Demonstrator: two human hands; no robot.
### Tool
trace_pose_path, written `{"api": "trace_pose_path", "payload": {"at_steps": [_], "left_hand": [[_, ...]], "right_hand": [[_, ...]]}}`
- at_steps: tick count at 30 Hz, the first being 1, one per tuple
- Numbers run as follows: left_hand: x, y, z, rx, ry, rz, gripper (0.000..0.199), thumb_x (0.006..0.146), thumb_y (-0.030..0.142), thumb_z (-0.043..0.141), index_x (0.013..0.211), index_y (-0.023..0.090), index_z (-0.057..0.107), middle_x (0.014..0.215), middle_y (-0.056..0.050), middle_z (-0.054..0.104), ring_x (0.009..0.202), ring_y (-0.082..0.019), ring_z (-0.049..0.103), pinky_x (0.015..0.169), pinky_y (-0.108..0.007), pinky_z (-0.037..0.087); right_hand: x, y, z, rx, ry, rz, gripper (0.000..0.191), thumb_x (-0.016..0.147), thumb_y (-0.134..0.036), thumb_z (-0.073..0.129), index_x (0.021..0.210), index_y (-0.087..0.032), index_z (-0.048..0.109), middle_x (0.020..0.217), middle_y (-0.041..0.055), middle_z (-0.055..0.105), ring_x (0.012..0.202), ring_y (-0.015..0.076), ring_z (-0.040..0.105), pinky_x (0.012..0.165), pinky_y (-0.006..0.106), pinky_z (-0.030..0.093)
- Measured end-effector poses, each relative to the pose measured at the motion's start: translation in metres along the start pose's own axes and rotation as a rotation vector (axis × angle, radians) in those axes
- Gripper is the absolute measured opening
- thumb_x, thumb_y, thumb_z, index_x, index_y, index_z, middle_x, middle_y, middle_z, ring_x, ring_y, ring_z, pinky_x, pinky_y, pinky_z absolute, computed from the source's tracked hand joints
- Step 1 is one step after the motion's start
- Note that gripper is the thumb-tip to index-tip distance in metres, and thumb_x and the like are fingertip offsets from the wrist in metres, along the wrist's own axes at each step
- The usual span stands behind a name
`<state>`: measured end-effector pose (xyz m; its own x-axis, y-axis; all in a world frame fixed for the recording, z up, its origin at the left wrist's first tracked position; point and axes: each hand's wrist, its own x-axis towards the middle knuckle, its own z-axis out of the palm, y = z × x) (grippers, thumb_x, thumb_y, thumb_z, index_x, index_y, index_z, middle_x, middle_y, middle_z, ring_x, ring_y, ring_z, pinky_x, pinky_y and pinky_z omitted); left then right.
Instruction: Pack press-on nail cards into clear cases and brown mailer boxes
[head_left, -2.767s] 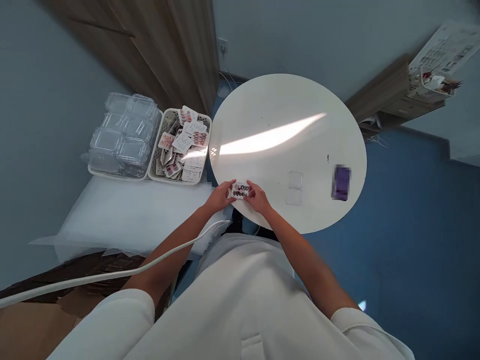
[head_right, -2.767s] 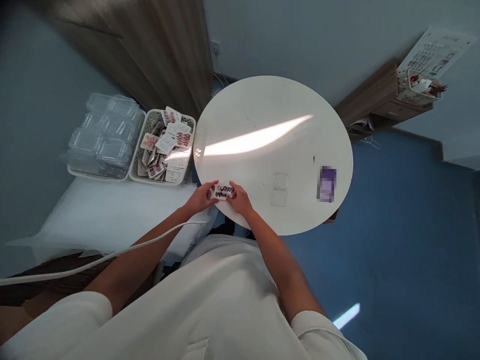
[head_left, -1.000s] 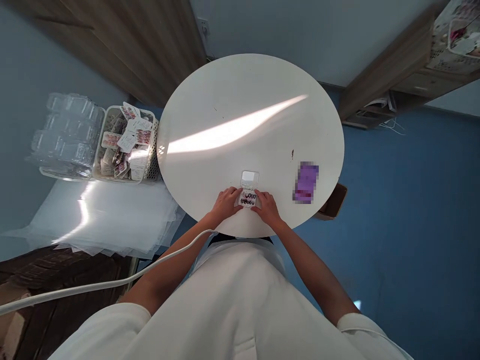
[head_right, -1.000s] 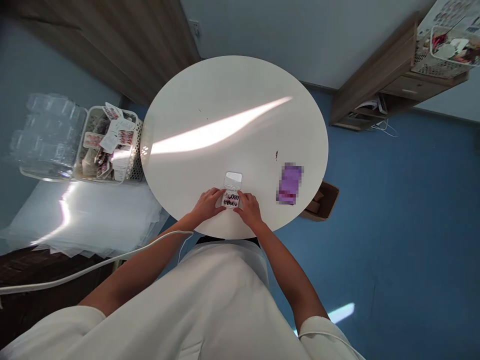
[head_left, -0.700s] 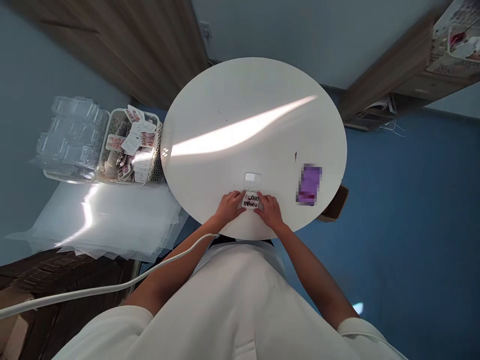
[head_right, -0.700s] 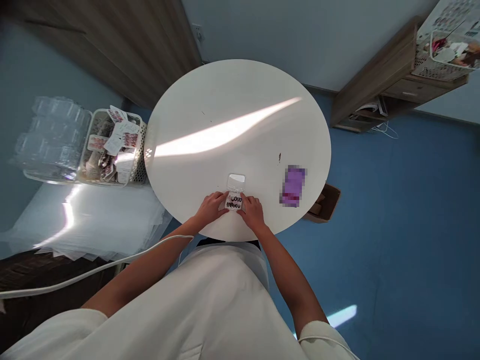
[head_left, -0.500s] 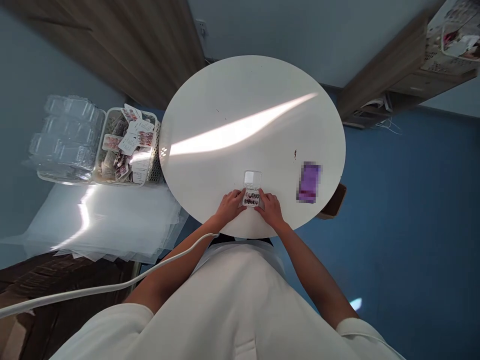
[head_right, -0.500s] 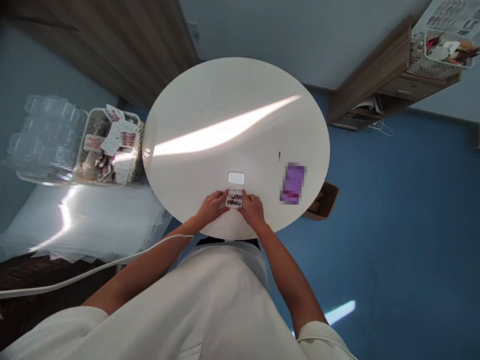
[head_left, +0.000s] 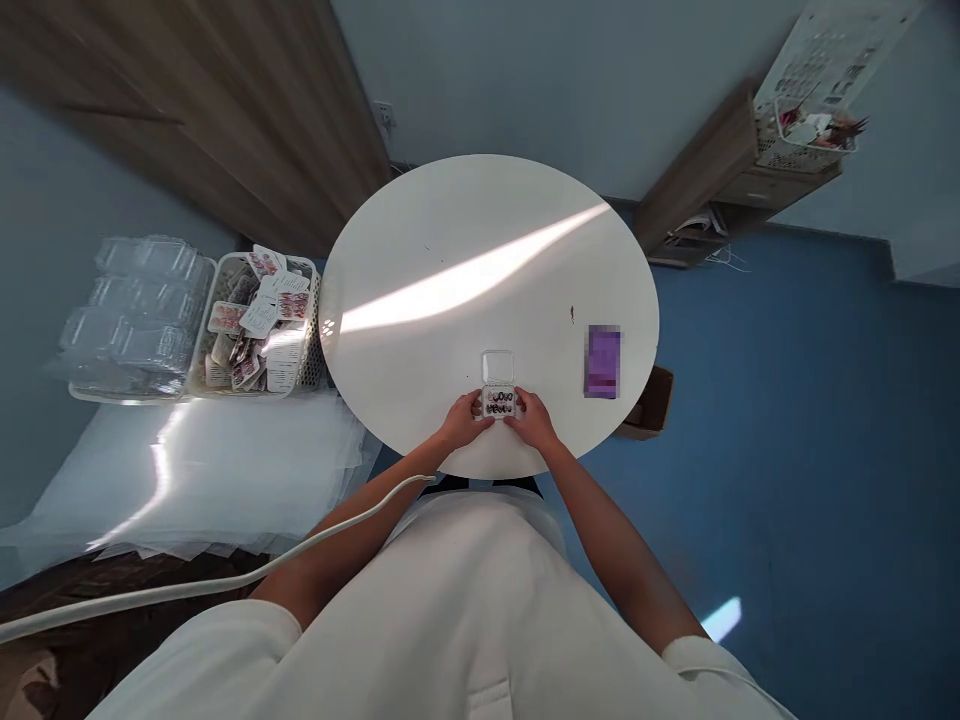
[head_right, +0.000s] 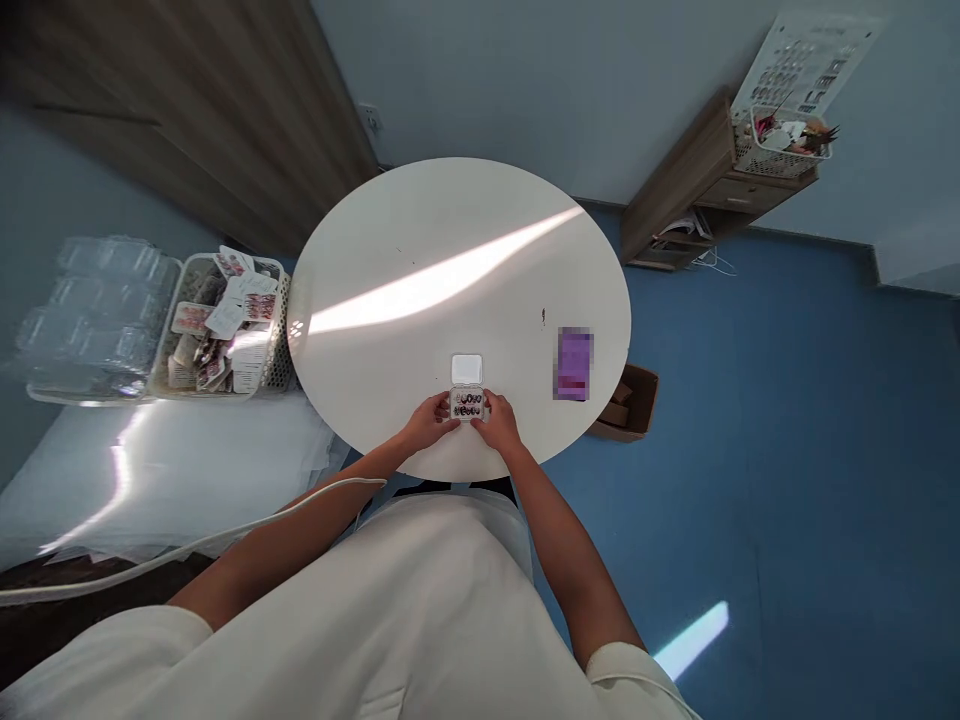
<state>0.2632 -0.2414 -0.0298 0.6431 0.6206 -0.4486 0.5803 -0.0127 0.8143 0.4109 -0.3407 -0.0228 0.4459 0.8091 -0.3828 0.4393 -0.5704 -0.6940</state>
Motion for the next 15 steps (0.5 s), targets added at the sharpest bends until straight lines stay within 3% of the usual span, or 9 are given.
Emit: {"api": "trace_pose_path", "payload": {"at_steps": [5,11,15], "left_hand": [[-0.009,0.006,-0.005,-0.309,0.008,-0.104,0.051,0.064,0.021,0.064,0.113,0.014,0.049,0.088,-0.005,0.055,0.071,-0.010,0.053,0.071,-0.027,0.044],[-0.028,0.022,-0.023,-0.560,-0.045,-0.027,0.043,0.064,0.031,0.066,0.103,0.016,0.055,0.079,-0.003,0.058,0.067,-0.010,0.052,0.062,-0.024,0.042],[-0.039,0.033,-0.038,-0.660,-0.107,0.021,0.043,0.063,0.034,0.068,0.100,0.016,0.056,0.072,-0.001,0.060,0.066,-0.010,0.054,0.066,-0.026,0.042]], "right_hand": [[-0.017,-0.008,0.003,0.312,0.054,0.109,0.060,0.060,-0.023,0.064,0.117,-0.020,0.047,0.094,0.0032,0.052,0.067,0.0104,0.050,0.070,0.028,0.045],[-0.048,-0.027,-0.007,0.593,0.151,0.088,0.052,0.060,-0.030,0.064,0.110,-0.022,0.052,0.088,0.0005,0.051,0.060,0.0074,0.048,0.059,0.024,0.042],[-0.060,-0.043,-0.013,0.722,0.196,0.079,0.045,0.060,-0.034,0.065,0.103,-0.022,0.056,0.085,-0.0008,0.052,0.055,0.0058,0.047,0.054,0.022,0.040]]}}
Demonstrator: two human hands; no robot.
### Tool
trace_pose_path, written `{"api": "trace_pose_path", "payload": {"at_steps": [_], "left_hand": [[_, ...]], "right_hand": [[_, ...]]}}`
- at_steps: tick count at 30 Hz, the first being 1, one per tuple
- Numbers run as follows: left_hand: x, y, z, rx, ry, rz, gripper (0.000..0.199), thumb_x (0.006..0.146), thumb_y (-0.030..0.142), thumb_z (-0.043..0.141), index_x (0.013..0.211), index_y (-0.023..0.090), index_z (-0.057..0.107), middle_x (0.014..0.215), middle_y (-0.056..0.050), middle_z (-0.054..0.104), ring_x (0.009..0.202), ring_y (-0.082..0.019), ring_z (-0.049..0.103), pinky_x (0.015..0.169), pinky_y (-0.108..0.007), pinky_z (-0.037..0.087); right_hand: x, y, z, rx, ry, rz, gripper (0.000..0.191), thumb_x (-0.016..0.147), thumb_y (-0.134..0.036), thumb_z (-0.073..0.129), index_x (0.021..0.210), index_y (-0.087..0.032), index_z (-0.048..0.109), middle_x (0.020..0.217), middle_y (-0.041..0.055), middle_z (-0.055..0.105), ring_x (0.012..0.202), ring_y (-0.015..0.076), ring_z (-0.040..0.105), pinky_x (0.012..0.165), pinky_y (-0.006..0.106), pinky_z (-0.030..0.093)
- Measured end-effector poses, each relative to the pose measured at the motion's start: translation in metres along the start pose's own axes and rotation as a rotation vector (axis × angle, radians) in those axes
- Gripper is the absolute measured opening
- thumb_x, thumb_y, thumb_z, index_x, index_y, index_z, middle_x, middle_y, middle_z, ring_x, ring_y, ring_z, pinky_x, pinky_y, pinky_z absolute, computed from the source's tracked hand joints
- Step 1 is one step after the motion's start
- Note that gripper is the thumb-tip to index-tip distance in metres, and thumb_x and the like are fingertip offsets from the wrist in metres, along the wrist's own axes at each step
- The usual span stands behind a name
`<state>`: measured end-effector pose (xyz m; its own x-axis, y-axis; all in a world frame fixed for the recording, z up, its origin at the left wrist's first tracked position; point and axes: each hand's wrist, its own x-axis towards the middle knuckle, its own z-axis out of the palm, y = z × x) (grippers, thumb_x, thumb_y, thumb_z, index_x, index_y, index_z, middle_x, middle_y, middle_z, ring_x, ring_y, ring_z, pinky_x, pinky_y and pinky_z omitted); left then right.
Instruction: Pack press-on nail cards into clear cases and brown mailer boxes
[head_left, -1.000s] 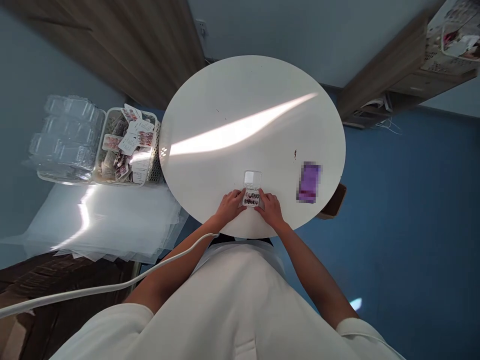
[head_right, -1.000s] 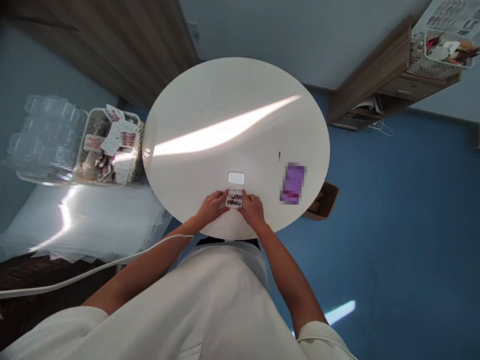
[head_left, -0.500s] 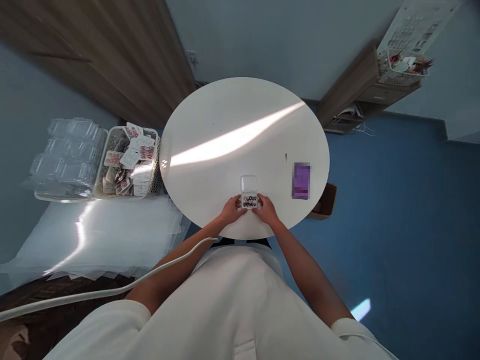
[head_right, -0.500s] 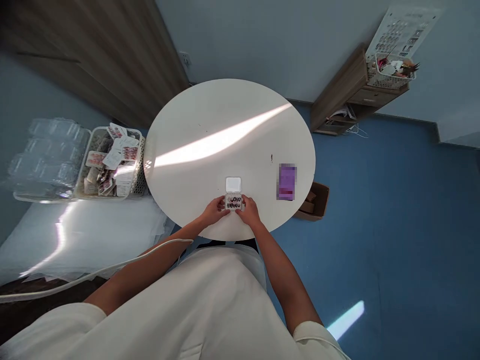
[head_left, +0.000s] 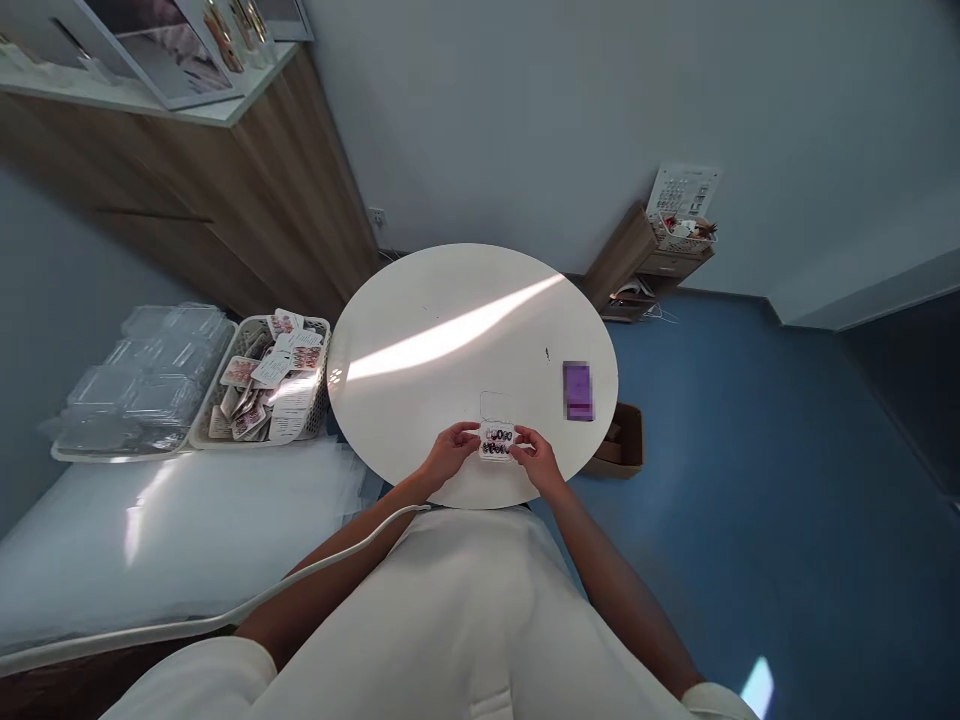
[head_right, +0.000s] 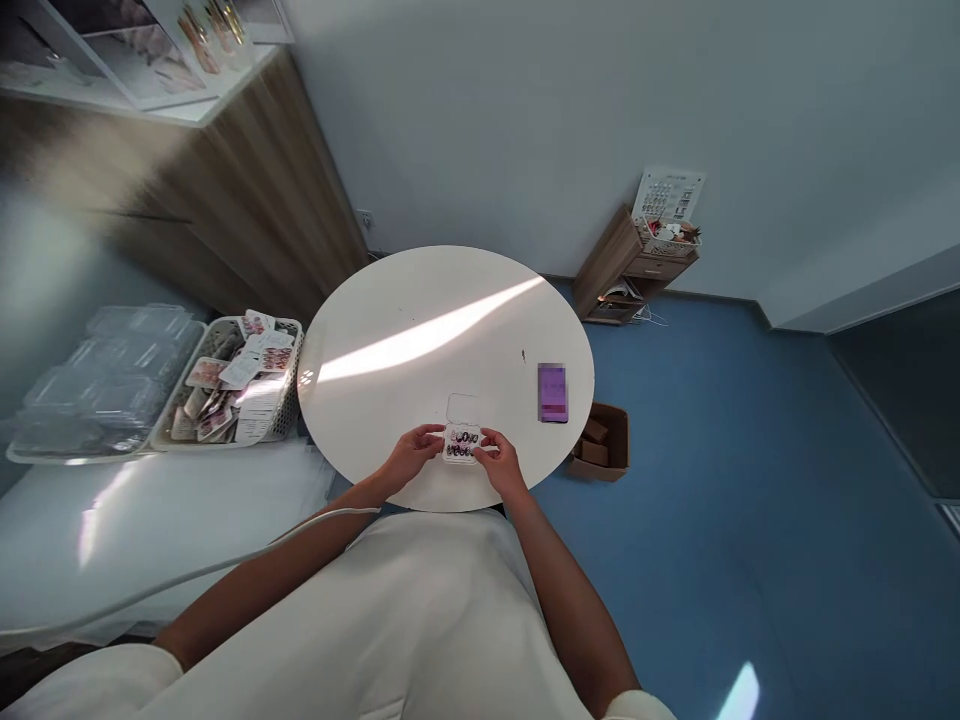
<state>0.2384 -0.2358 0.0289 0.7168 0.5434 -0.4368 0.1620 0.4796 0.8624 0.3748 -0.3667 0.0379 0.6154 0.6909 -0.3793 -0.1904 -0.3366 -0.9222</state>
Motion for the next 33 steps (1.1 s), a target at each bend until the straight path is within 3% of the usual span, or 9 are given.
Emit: {"api": "trace_pose_path", "payload": {"at_steps": [6,10,15,24,33], "left_hand": [[-0.011,0.016,-0.009,-0.187,-0.140,-0.098,0.042,0.059,0.031,0.074,0.095,0.015,0.058,0.081,-0.004,0.063,0.071,-0.012,0.059,0.072,-0.031,0.046],[-0.016,0.027,-0.010,-0.217,-0.170,-0.139,0.039,0.059,0.027,0.075,0.093,0.014,0.059,0.083,-0.005,0.064,0.071,-0.012,0.060,0.072,-0.030,0.047],[-0.022,0.037,-0.009,-0.238,-0.231,-0.185,0.040,0.059,0.025,0.075,0.095,0.015,0.059,0.083,-0.006,0.065,0.070,-0.012,0.061,0.070,-0.028,0.047],[-0.025,0.026,-0.011,-0.320,-0.243,-0.212,0.035,0.062,0.022,0.073,0.094,0.014,0.060,0.083,-0.007,0.066,0.070,-0.012,0.062,0.066,-0.025,0.048],[-0.026,0.023,-0.011,-0.382,-0.249,-0.257,0.035,0.065,0.021,0.071,0.098,0.015,0.059,0.087,-0.006,0.066,0.070,-0.010,0.061,0.066,-0.022,0.049]], "right_hand": [[-0.008,-0.011,0.010,0.202,0.029,-0.002,0.033,0.065,-0.045,0.063,0.090,-0.023,0.058,0.076,-0.0020,0.057,0.054,0.0062,0.048,0.054,0.021,0.040],[-0.004,-0.021,0.013,0.353,-0.077,0.120,0.039,0.067,-0.054,0.058,0.090,-0.023,0.060,0.085,0.0013,0.062,0.062,0.0104,0.056,0.056,0.024,0.043],[0.002,-0.033,0.012,0.443,-0.076,0.158,0.038,0.064,-0.047,0.065,0.093,-0.023,0.060,0.085,0.0020,0.064,0.069,0.0135,0.060,0.058,0.025,0.045],[-0.005,-0.039,0.006,0.438,-0.146,0.146,0.033,0.064,-0.040,0.066,0.094,-0.029,0.058,0.108,0.0017,0.059,0.080,0.0145,0.059,0.063,0.029,0.049],[-0.019,-0.042,0.003,0.396,-0.214,0.163,0.032,0.066,-0.044,0.065,0.092,-0.026,0.057,0.106,0.0032,0.060,0.093,0.0209,0.060,0.068,0.035,0.051]]}}
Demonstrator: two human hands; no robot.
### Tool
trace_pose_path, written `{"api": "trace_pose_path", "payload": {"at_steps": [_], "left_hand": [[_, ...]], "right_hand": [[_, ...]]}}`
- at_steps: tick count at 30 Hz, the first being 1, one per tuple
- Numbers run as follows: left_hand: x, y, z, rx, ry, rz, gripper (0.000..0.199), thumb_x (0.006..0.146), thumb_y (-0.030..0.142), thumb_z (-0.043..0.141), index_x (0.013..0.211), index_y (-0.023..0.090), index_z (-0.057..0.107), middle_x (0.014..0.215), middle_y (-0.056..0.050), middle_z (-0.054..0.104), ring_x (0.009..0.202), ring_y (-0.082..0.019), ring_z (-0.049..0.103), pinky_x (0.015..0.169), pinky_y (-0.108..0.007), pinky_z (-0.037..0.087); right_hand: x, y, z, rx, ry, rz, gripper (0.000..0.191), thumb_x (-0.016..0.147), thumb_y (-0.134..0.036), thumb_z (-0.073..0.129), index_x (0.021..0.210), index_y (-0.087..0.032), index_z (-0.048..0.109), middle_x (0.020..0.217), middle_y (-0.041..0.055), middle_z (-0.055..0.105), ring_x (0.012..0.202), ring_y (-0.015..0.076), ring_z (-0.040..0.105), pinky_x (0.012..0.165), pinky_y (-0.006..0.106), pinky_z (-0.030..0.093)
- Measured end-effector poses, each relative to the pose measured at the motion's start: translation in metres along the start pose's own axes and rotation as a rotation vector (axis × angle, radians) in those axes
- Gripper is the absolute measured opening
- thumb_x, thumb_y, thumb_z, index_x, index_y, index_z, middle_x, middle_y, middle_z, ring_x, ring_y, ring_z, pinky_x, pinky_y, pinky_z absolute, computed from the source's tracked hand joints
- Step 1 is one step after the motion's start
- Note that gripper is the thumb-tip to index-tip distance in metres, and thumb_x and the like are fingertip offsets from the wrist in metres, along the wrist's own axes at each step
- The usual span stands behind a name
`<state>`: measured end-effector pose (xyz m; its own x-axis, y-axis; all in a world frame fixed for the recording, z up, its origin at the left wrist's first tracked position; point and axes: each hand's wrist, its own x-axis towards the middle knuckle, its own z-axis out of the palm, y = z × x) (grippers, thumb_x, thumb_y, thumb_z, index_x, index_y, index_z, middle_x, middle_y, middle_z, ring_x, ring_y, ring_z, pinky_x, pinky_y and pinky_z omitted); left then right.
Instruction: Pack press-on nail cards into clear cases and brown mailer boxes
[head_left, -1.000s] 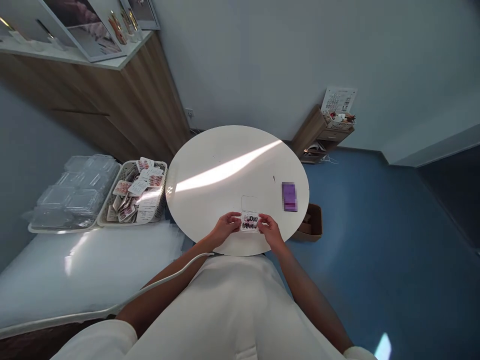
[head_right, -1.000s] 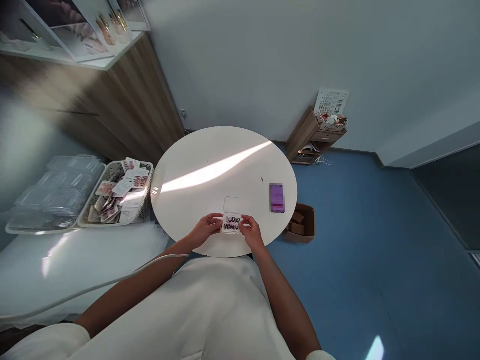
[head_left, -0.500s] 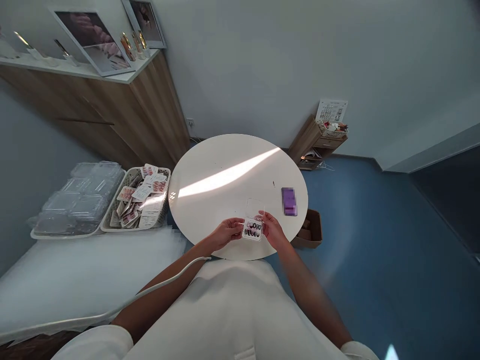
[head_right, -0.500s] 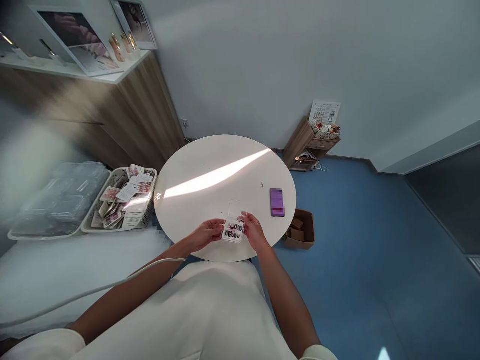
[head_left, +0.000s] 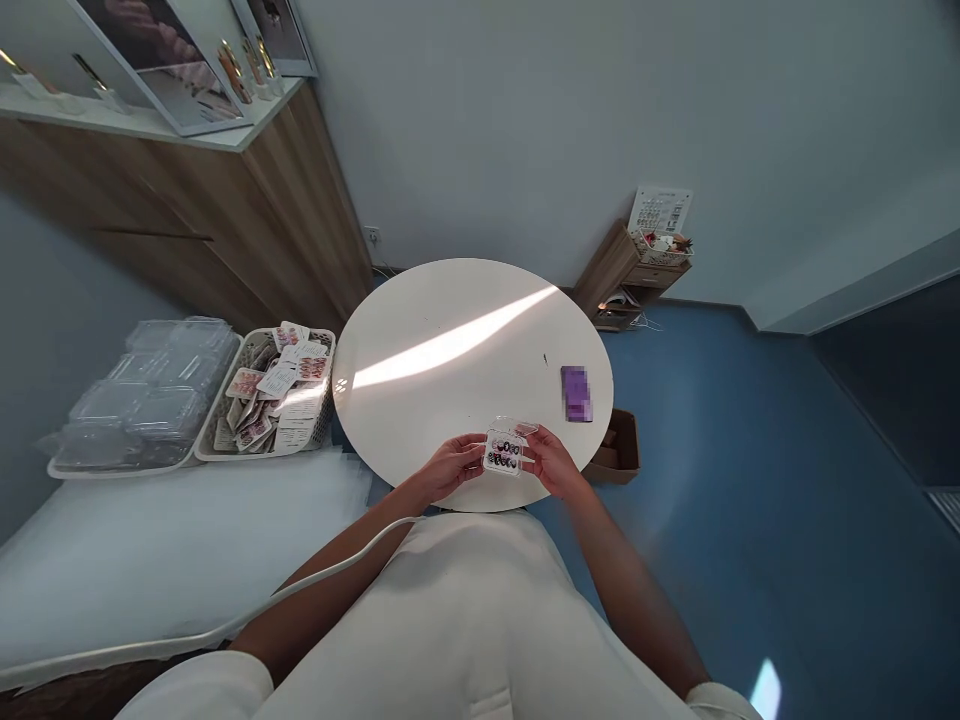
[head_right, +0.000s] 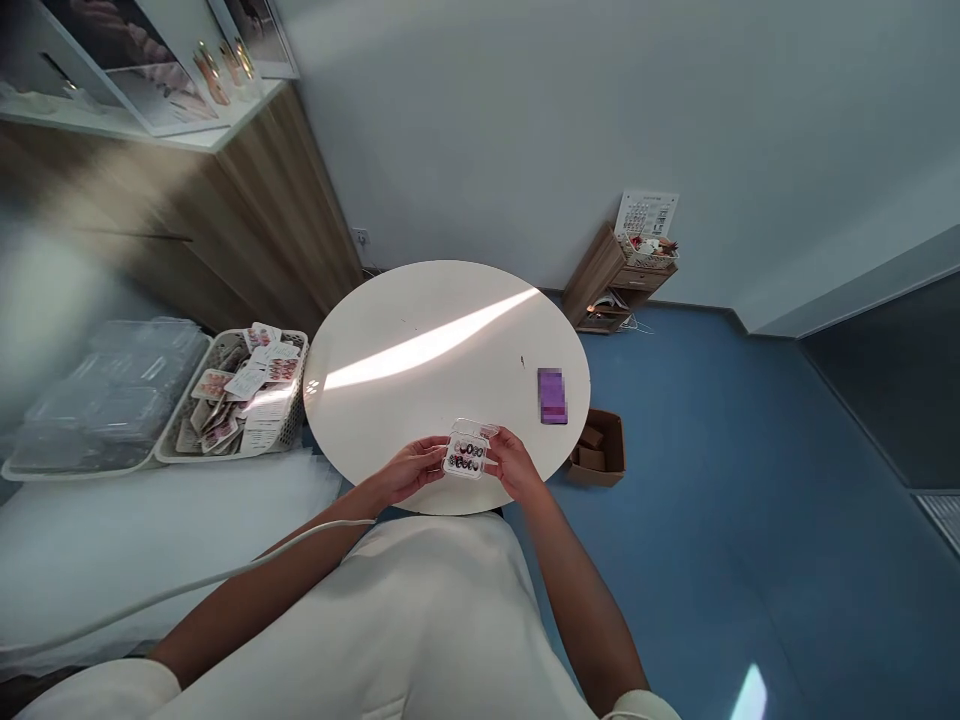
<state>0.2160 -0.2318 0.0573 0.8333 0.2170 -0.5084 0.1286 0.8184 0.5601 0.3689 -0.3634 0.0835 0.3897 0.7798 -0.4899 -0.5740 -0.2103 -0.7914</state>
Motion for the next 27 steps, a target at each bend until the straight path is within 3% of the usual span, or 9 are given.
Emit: {"api": "trace_pose_path", "payload": {"at_steps": [9,15,20,27], "left_hand": [[-0.001,-0.006,0.006,0.015,-0.016,0.002,0.035,0.069,0.027,0.068,0.101,0.016,0.058,0.092,-0.007,0.064,0.073,-0.010,0.060,0.067,-0.022,0.049],[-0.008,-0.006,0.012,-0.009,-0.093,-0.020,0.035,0.076,0.041,0.057,0.104,0.019,0.056,0.094,-0.008,0.062,0.076,-0.013,0.061,0.067,-0.027,0.050],[-0.011,-0.012,0.016,0.158,-0.052,-0.015,0.051,0.069,0.035,0.067,0.114,0.022,0.048,0.093,-0.007,0.062,0.076,-0.014,0.061,0.069,-0.028,0.048],[-0.009,-0.027,0.021,0.248,0.052,0.108,0.060,0.063,0.032,0.071,0.116,0.021,0.045,0.071,0.001,0.058,0.068,-0.012,0.061,0.072,-0.030,0.047]], "right_hand": [[-0.014,0.007,-0.003,0.001,0.077,-0.010,0.031,0.064,-0.033,0.067,0.093,-0.025,0.059,0.106,0.0034,0.060,0.088,0.0178,0.061,0.073,0.034,0.051],[-0.018,0.009,-0.004,0.029,0.110,-0.065,0.023,0.063,-0.025,0.063,0.086,-0.022,0.063,0.097,0.0030,0.064,0.092,0.0175,0.059,0.079,0.032,0.049],[-0.021,0.010,-0.004,0.075,0.146,-0.084,0.023,0.062,-0.023,0.062,0.085,-0.021,0.063,0.095,0.0038,0.065,0.093,0.0178,0.059,0.081,0.032,0.047],[-0.019,0.009,-0.005,0.060,0.137,-0.091,0.040,0.060,-0.031,0.069,0.097,-0.026,0.054,0.108,0.0025,0.058,0.095,0.0163,0.057,0.077,0.030,0.049]]}}
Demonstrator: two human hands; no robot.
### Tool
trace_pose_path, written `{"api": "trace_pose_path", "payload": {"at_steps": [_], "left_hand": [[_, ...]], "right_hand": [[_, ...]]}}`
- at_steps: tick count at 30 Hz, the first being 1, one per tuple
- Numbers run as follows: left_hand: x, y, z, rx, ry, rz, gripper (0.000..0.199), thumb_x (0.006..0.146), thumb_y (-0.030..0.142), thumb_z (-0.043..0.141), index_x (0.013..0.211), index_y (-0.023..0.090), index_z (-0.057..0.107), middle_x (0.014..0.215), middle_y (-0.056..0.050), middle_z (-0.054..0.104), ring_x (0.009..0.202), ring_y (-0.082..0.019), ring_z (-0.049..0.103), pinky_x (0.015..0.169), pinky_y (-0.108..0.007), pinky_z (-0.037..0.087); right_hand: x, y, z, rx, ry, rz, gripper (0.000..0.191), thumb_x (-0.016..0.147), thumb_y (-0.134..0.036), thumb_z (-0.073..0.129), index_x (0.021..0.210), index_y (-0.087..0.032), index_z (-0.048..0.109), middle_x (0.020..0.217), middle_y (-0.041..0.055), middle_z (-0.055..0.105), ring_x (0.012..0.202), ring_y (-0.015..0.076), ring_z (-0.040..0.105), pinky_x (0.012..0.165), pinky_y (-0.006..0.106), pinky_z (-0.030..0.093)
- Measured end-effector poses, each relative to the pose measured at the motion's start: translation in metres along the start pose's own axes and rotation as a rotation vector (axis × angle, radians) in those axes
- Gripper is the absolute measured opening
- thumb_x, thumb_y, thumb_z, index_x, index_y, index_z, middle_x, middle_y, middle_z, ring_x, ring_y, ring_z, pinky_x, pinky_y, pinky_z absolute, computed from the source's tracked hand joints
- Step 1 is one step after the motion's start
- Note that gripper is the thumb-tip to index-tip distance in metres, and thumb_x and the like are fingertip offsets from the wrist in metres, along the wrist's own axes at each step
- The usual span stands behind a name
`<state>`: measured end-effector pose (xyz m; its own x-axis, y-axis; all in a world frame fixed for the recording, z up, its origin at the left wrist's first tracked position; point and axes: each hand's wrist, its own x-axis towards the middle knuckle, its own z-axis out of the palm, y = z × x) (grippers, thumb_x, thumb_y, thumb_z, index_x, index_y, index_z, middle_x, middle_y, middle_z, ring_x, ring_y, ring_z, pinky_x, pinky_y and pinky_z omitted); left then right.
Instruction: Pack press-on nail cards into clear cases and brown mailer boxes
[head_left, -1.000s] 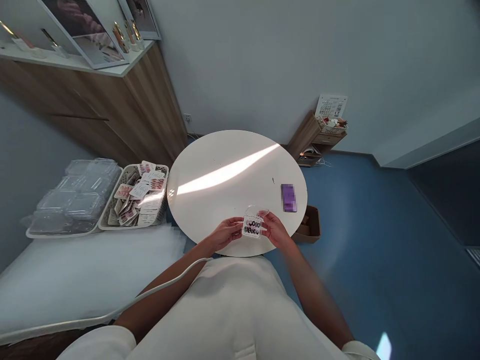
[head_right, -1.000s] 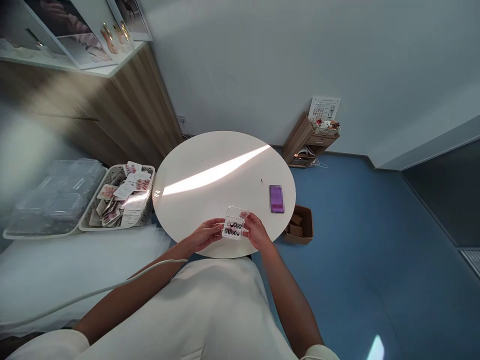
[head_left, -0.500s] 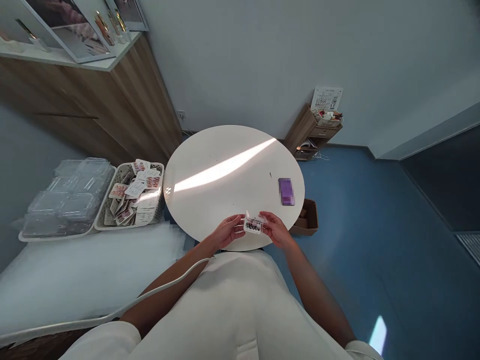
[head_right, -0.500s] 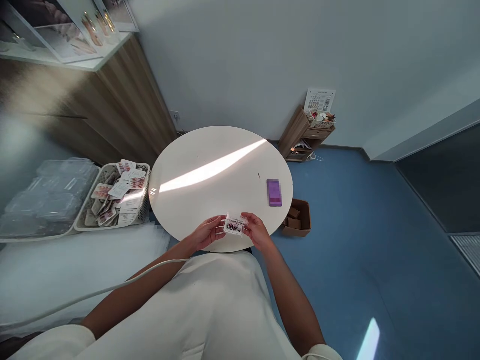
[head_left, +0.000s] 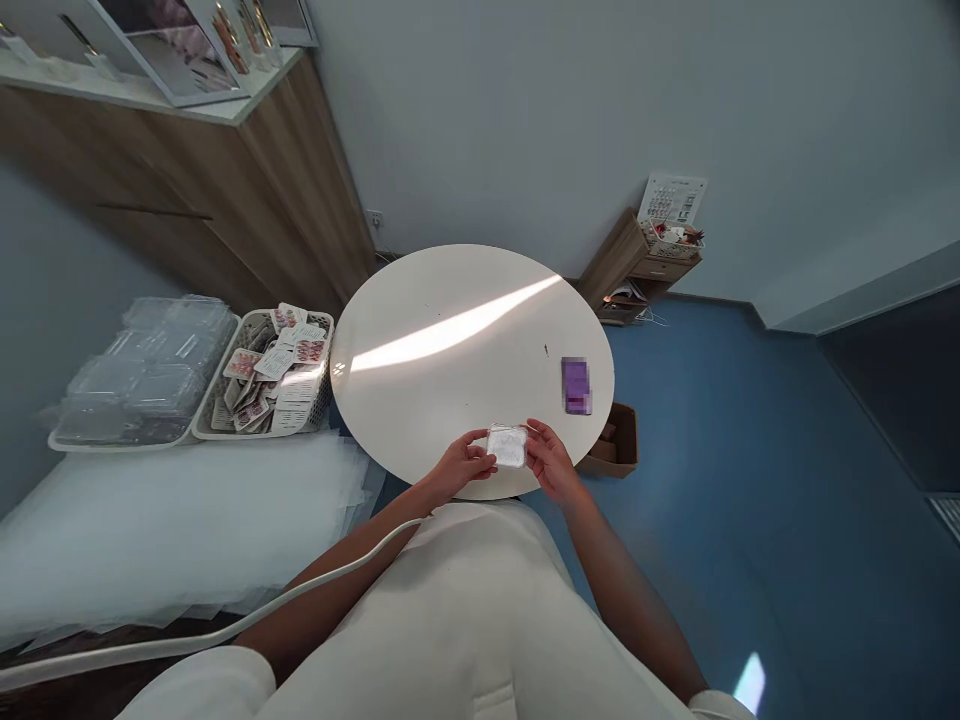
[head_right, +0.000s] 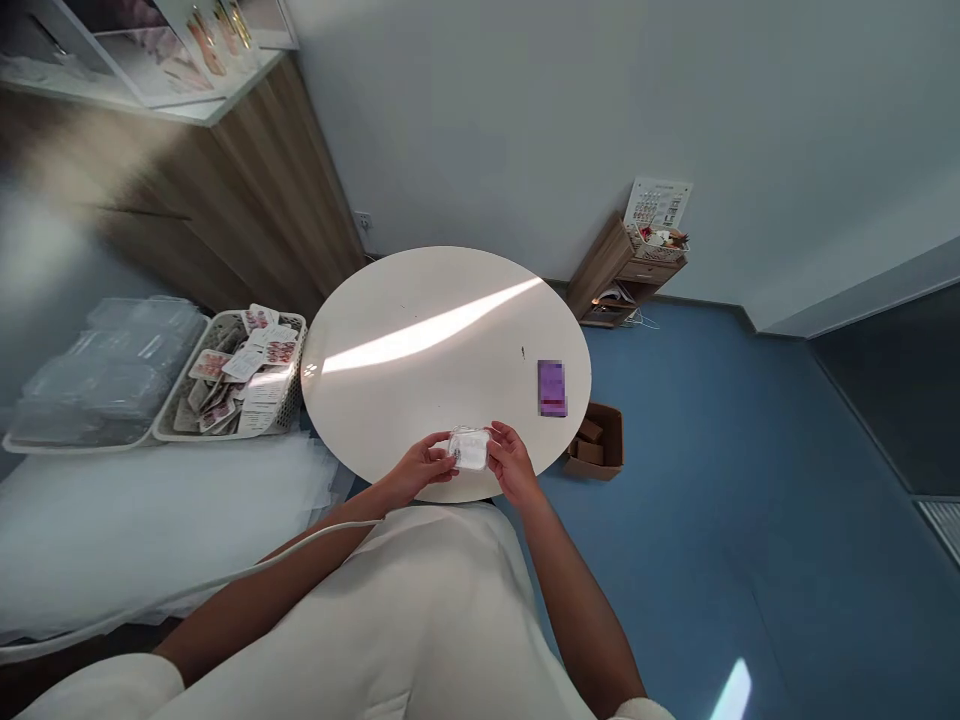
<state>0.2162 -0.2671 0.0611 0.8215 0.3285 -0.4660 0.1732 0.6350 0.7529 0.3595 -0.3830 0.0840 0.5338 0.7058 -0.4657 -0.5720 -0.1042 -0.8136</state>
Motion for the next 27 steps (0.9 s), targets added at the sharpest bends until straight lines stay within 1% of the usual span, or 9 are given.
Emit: {"api": "trace_pose_path", "payload": {"at_steps": [2,4,8,11,15,18,20,23,27], "left_hand": [[0.001,0.000,0.003,-0.007,0.049,0.031,0.061,0.062,0.032,0.072,0.115,0.021,0.045,0.071,0.002,0.058,0.069,-0.013,0.062,0.072,-0.030,0.047],[0.004,0.001,0.007,-0.011,0.096,0.053,0.062,0.061,0.032,0.072,0.115,0.021,0.045,0.072,0.001,0.058,0.070,-0.014,0.062,0.072,-0.031,0.047],[0.011,0.001,0.020,0.002,0.154,0.074,0.064,0.058,0.031,0.074,0.113,0.020,0.045,0.069,0.003,0.057,0.070,-0.014,0.062,0.072,-0.031,0.047],[0.015,-0.001,0.033,0.037,0.173,0.074,0.060,0.057,0.032,0.075,0.108,0.019,0.047,0.071,0.002,0.058,0.071,-0.015,0.062,0.071,-0.031,0.046],[0.016,-0.002,0.050,0.098,0.147,0.065,0.051,0.062,0.038,0.070,0.104,0.018,0.051,0.081,-0.004,0.062,0.078,-0.017,0.062,0.072,-0.029,0.044],[0.016,-0.005,0.060,0.192,0.104,0.027,0.041,0.069,0.046,0.061,0.097,0.017,0.057,0.088,-0.008,0.064,0.081,-0.017,0.060,0.069,-0.026,0.043],[0.017,-0.010,0.065,0.283,0.109,0.027,0.036,0.072,0.049,0.055,0.084,0.016,0.060,0.082,-0.007,0.064,0.073,-0.015,0.059,0.063,-0.024,0.041],[0.020,-0.016,0.071,0.376,0.136,0.101,0.036,0.074,0.050,0.052,0.066,0.016,0.058,0.066,-0.003,0.060,0.058,-0.011,0.052,0.055,-0.023,0.036],[0.019,-0.021,0.076,0.435,0.176,0.175,0.034,0.075,0.048,0.050,0.062,0.017,0.053,0.055,0.002,0.050,0.051,-0.009,0.043,0.052,-0.022,0.033]], "right_hand": [[0.002,0.001,-0.001,0.000,-0.015,0.031,0.042,0.060,-0.034,0.070,0.096,-0.027,0.051,0.104,0.0015,0.058,0.088,0.0148,0.058,0.073,0.030,0.050],[0.002,0.003,-0.003,-0.019,-0.007,0.047,0.038,0.059,-0.037,0.070,0.090,-0.026,0.049,0.097,-0.0004,0.057,0.082,0.0132,0.059,0.071,0.031,0.051],[-0.003,0.003,-0.012,-0.138,0.003,0.025,0.035,0.058,-0.041,0.069,0.075,-0.022,0.045,0.083,-0.0027,0.055,0.074,0.0123,0.060,0.068,0.030,0.051],[-0.007,-0.001,-0.024,-0.227,0.005,0.000,0.036,0.060,-0.043,0.068,0.073,-0.020,0.043,0.074,-0.0038,0.053,0.064,0.0122,0.061,0.065,0.028,0.049],[-0.009,-0.007,-0.040,-0.239,-0.003,-0.061,0.037,0.059,-0.044,0.069,0.071,-0.020,0.044,0.067,-0.0049,0.051,0.058,0.0115,0.059,0.064,0.029,0.048],[-0.007,-0.010,-0.052,-0.198,-0.002,-0.069,0.039,0.056,-0.045,0.070,0.071,-0.020,0.045,0.066,-0.0044,0.051,0.059,0.0121,0.059,0.063,0.029,0.049],[-0.007,-0.013,-0.058,-0.179,0.000,-0.057,0.039,0.056,-0.045,0.070,0.072,-0.021,0.045,0.064,-0.0048,0.050,0.058,0.0118,0.058,0.062,0.029,0.049],[-0.006,-0.016,-0.066,-0.186,-0.033,-0.056,0.035,0.059,-0.043,0.069,0.071,-0.021,0.045,0.063,-0.0053,0.049,0.056,0.0103,0.055,0.060,0.027,0.047],[-0.002,-0.017,-0.072,-0.204,-0.086,-0.070,0.030,0.060,-0.036,0.068,0.067,-0.021,0.044,0.062,-0.0061,0.047,0.053,0.0074,0.048,0.054,0.024,0.044]]}}
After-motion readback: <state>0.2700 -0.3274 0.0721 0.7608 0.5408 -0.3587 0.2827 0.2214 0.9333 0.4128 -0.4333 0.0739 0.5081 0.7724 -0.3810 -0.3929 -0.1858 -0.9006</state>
